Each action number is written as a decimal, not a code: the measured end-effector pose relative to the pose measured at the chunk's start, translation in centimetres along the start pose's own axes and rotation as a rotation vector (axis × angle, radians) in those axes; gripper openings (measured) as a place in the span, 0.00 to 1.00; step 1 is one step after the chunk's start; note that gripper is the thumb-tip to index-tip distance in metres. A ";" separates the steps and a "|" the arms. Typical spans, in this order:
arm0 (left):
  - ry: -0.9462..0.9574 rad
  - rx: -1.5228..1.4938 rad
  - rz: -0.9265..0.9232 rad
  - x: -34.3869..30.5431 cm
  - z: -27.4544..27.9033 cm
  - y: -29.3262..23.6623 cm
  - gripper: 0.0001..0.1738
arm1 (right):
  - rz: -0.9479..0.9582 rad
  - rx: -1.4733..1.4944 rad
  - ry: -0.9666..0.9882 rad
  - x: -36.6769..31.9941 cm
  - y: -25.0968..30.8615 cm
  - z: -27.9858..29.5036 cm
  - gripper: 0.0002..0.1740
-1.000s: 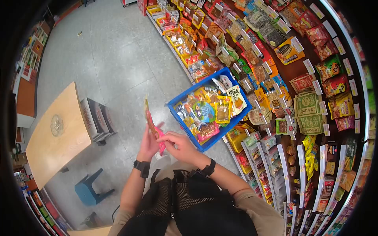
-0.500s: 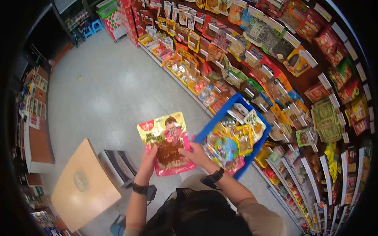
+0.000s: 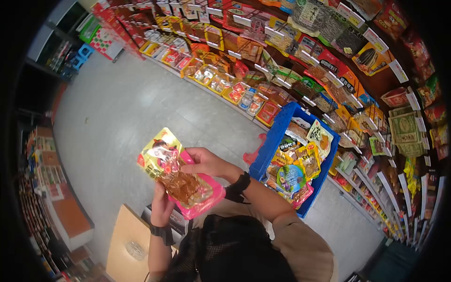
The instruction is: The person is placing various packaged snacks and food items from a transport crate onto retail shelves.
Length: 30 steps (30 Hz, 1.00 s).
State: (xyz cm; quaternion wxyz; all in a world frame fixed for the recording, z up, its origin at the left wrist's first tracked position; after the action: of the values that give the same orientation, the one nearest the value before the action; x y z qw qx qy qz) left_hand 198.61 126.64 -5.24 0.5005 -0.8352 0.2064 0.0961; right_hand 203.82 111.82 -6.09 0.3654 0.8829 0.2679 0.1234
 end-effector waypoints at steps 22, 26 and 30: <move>0.309 0.343 0.151 24.0 9.8 -12.6 0.17 | 0.230 -0.270 -0.856 14.8 4.3 1.9 0.20; 0.351 0.419 0.158 27.4 8.8 -13.3 0.17 | 0.254 -0.105 -0.940 15.4 6.2 3.7 0.14; 0.425 0.504 0.149 31.2 5.4 -14.9 0.16 | 0.320 -0.209 -0.871 16.2 8.2 8.7 0.15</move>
State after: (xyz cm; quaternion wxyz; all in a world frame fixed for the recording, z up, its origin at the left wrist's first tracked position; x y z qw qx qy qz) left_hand 233.41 129.78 -7.42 0.6287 -0.6691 0.3840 -0.0978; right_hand 223.91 111.06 -5.98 0.5069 0.8412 -0.0634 -0.1774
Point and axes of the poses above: each hand's wrist, its own x-axis towards the middle knuckle, its own z-axis out of the back of the hand, y = z × x, the point moved 8 cm from there along x, towards the middle knuckle, and after that the axes turned 4 degrees about x, right-handed, at the moved point
